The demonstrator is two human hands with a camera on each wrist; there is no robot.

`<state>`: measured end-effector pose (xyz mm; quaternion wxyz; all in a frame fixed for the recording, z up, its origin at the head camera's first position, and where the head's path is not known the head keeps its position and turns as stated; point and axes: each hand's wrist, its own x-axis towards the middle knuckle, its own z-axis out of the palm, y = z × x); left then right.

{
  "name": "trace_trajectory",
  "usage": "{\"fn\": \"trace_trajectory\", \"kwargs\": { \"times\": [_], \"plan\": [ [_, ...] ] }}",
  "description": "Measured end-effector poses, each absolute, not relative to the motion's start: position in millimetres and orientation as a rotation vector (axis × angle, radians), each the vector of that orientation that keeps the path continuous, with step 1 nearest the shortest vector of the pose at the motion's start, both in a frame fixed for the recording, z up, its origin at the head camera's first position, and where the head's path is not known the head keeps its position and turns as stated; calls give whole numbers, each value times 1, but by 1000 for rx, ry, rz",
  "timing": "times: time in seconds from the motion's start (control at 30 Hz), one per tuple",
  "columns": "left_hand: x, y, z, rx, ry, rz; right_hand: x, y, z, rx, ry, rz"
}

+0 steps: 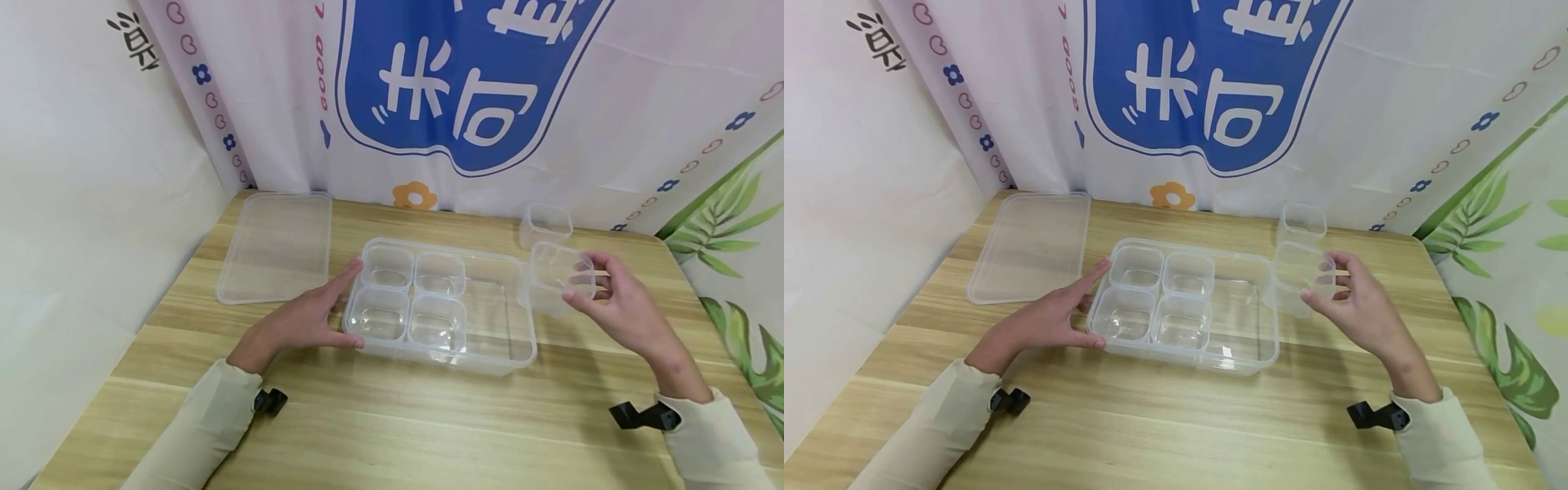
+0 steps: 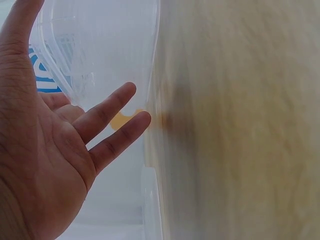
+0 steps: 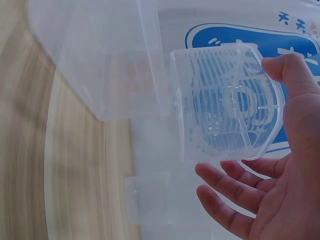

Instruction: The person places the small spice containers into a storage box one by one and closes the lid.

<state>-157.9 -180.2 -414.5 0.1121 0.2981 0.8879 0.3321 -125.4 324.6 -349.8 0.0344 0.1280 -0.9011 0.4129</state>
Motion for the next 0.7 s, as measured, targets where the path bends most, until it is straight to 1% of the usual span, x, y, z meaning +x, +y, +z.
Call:
{"fn": "trace_trajectory", "kwargs": {
  "times": [0.43,0.7],
  "plan": [
    [-158,-179,-416,888,2609,973,-114,297,-351,497,-2746,1207],
    [-158,-180,-417,872,2591,999,-113,284,-351,552,-2759,1110]
  ]
}}
